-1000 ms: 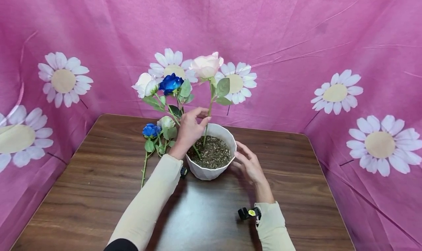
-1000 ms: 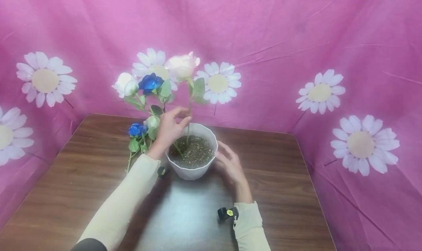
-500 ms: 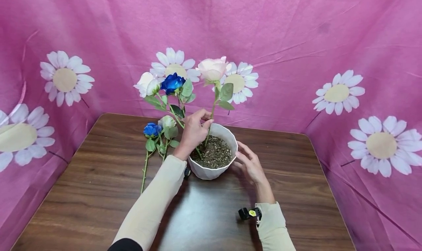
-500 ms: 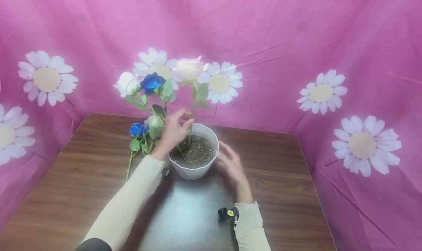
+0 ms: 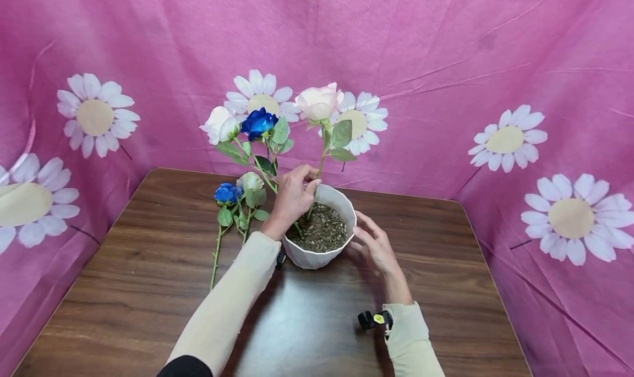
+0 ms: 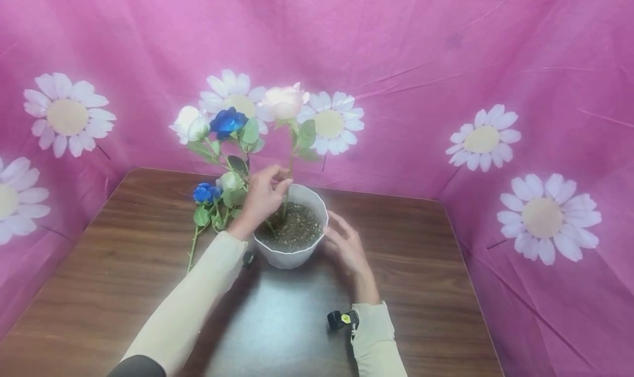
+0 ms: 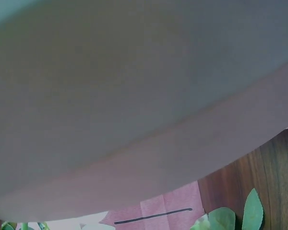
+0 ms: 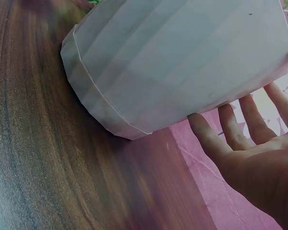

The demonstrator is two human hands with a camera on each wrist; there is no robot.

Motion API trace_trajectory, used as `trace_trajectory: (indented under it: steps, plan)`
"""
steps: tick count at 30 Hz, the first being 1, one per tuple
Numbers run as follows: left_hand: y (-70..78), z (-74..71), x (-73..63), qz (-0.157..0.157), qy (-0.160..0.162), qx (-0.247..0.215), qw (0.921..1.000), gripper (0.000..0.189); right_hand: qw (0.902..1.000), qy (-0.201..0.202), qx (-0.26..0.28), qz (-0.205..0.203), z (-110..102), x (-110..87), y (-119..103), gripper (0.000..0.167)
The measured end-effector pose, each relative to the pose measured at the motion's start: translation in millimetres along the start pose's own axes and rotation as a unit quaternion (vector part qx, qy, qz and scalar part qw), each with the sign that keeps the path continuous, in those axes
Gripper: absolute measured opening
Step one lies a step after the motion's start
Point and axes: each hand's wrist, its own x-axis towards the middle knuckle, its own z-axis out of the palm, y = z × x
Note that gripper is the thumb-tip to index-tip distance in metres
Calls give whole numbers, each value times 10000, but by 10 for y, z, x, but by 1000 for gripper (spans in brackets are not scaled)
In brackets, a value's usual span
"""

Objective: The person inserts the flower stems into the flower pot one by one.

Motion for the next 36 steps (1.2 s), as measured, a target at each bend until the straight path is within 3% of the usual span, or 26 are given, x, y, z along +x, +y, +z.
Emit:
trace_trajectory:
  steps: [6,12,16,22,26,32,36]
  plan:
    - [-5,4,7,202,-1,216,9996,9,10000,2,-6,5,11,1,-18,57]
    - [-6,-54,2,-6,20,499,9988,22,10000,16,29,22,-5,3,11,54]
    - [-27,-108,-37,-65,116,429,9990,26,10000,-4,26,-33,-13,-3,28,52]
    - [-50,-220,-121,-100,218,14,9997,27,10000,-6,-26,81,-16,-22,54,54]
    - [-86,-292,-176,-342,-85,-589,9976,29,9999,66,-37,81,5,-28,29,54]
    - [-175,-378,-264,-808,-322,-1384,9866,28,10000,-6,-63,-28,-2,-12,19,56]
    - [-212,-441,-321,-1122,-383,-1948,9737,27,9997,-171,-84,-164,-19,7,45,55]
